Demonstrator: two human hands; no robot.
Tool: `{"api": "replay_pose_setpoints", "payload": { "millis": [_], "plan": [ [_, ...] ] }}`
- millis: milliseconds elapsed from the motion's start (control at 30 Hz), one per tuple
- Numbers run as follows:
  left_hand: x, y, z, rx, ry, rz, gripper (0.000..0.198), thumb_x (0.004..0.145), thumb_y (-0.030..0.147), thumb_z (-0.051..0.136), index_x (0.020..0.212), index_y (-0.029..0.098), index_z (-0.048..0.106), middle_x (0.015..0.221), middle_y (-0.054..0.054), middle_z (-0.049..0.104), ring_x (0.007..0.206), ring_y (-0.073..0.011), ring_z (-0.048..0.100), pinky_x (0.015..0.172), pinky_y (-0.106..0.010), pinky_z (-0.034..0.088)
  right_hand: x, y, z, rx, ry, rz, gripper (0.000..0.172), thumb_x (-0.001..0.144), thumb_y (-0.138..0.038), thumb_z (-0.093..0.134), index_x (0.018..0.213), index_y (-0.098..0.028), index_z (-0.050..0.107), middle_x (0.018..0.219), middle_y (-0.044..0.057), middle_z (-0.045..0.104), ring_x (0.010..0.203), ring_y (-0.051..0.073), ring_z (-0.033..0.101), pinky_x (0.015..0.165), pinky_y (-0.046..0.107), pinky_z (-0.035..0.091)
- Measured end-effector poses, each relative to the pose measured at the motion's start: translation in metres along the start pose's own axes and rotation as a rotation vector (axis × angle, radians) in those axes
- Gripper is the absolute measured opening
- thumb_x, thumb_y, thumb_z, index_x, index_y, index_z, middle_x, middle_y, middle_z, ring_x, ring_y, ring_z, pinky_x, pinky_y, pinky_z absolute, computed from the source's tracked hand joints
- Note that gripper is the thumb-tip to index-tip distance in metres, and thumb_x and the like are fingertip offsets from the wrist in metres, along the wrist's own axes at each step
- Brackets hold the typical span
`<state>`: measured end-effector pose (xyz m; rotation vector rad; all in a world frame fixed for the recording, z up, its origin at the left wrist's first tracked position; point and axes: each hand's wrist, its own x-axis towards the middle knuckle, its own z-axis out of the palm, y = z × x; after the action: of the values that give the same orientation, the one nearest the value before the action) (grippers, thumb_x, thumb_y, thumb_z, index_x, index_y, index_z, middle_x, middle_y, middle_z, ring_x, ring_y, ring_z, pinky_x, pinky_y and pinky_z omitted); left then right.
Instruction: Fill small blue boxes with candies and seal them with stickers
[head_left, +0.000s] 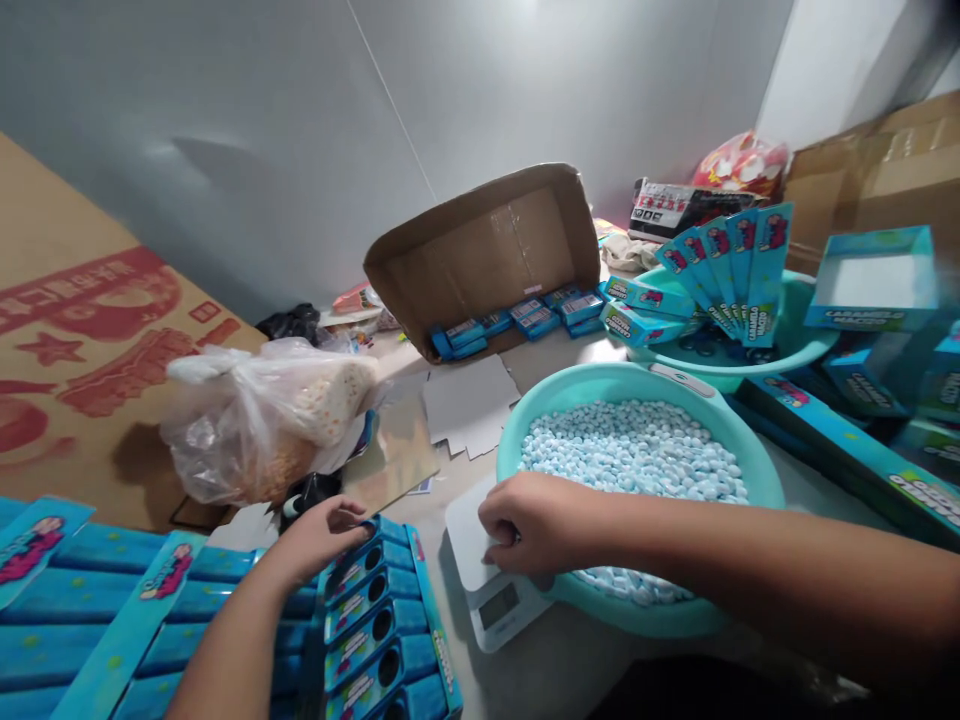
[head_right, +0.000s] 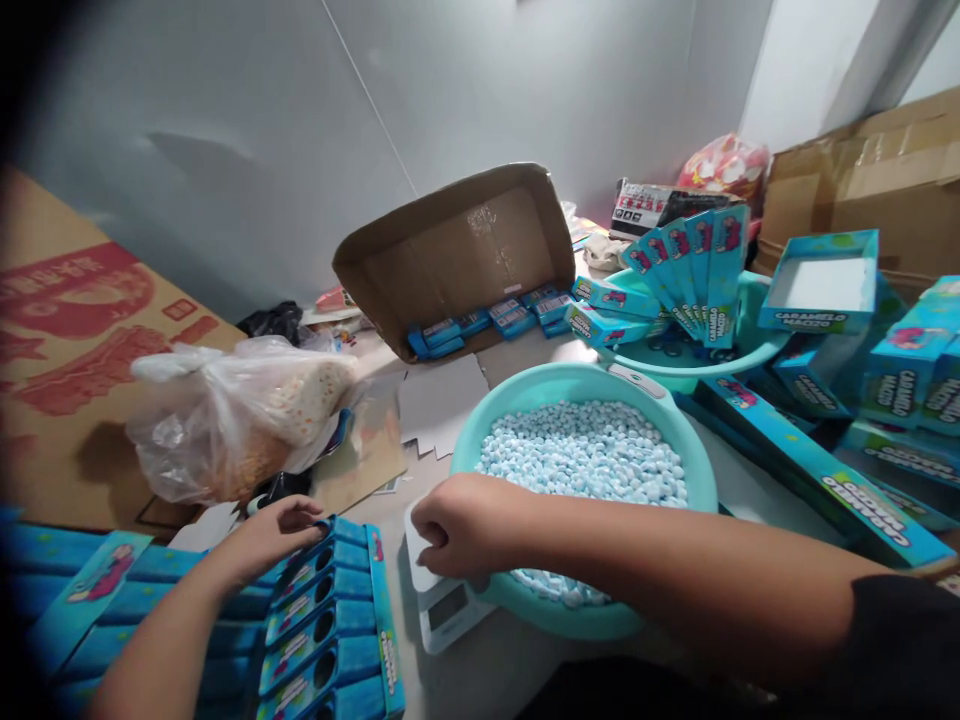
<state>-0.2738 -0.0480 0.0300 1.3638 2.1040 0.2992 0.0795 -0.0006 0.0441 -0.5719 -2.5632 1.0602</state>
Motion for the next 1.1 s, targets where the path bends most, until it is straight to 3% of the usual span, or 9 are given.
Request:
{"api": "replay_pose_setpoints", "payload": {
  "millis": [133, 267, 367, 567, 767, 933, 1100],
  "plan": [
    [0.012, 0.0, -0.009, 0.106, -0.135, -0.045, 0.051, 0.048, 0.06, 0.073, 0.06, 0.021, 0.043, 0.055, 0.002, 0.055, 0.058, -0.0154, 0.054, 0.054, -0.025, 0.039, -0.001, -0.003, 0.002, -0.016, -0.042, 0.008, 0.029, 0.075, -0.021, 0.067, 0.064, -0.019, 0.04, 0.064, -0.005, 0.043, 0.058, 0.01, 0.032, 0.053, 0.025, 0.02],
    [0.027, 0.005, -0.016, 0.207, -0.296, -0.12, 0.048, 0.049, 0.055, 0.071, 0.06, 0.023, 0.038, 0.044, 0.006, 0.043, 0.042, -0.0096, 0.036, 0.044, -0.023, 0.024, -0.002, -0.004, 0.003, -0.043, -0.057, 0.002, 0.027, 0.075, -0.02, 0.065, 0.065, -0.019, 0.041, 0.067, -0.004, 0.046, 0.06, 0.011, 0.032, 0.053, 0.025, 0.02],
    [0.036, 0.012, -0.018, 0.26, -0.398, -0.139, 0.046, 0.048, 0.053, 0.071, 0.062, 0.024, 0.038, 0.039, 0.008, 0.037, 0.039, -0.0093, 0.031, 0.042, -0.023, 0.02, -0.001, -0.004, 0.0, -0.052, -0.054, 0.016, 0.023, 0.075, -0.017, 0.062, 0.065, -0.019, 0.041, 0.068, -0.003, 0.047, 0.061, 0.011, 0.033, 0.054, 0.025, 0.021],
    [0.04, 0.025, -0.02, 0.362, -0.416, -0.054, 0.04, 0.047, 0.043, 0.072, 0.06, 0.022, 0.041, 0.046, 0.007, 0.044, 0.045, -0.0098, 0.037, 0.046, -0.022, 0.025, -0.002, -0.006, -0.003, -0.076, -0.044, 0.01, 0.022, 0.076, -0.016, 0.056, 0.064, -0.018, 0.038, 0.069, -0.002, 0.049, 0.059, 0.011, 0.031, 0.053, 0.025, 0.021],
    [0.043, 0.029, -0.023, 0.456, -0.418, 0.022, 0.041, 0.05, 0.041, 0.07, 0.054, 0.022, 0.034, 0.047, 0.007, 0.039, 0.05, -0.0113, 0.04, 0.049, -0.023, 0.028, -0.003, -0.012, -0.003, -0.144, -0.047, -0.029, 0.017, 0.074, -0.012, 0.058, 0.064, -0.017, 0.045, 0.069, -0.001, 0.052, 0.058, 0.01, 0.03, 0.05, 0.027, 0.019],
    [0.058, 0.042, -0.023, 0.559, -0.496, 0.031, 0.042, 0.047, 0.034, 0.073, 0.054, 0.023, 0.033, 0.046, 0.006, 0.044, 0.05, -0.013, 0.045, 0.048, -0.023, 0.027, -0.002, -0.014, 0.0, -0.238, -0.151, -0.016, 0.006, 0.076, -0.011, 0.058, 0.073, -0.016, 0.059, 0.077, 0.004, 0.062, 0.058, 0.012, 0.04, 0.05, 0.028, 0.019],
    [0.072, 0.058, -0.014, 0.678, -0.542, 0.019, 0.04, 0.039, 0.026, 0.079, 0.056, 0.022, 0.042, 0.048, 0.005, 0.052, 0.05, -0.0166, 0.052, 0.047, -0.024, 0.027, 0.0, -0.008, 0.007, -0.293, -0.201, -0.009, 0.01, 0.077, -0.012, 0.058, 0.082, -0.016, 0.066, 0.082, 0.007, 0.066, 0.061, 0.014, 0.048, 0.05, 0.029, 0.018]
  ]
}}
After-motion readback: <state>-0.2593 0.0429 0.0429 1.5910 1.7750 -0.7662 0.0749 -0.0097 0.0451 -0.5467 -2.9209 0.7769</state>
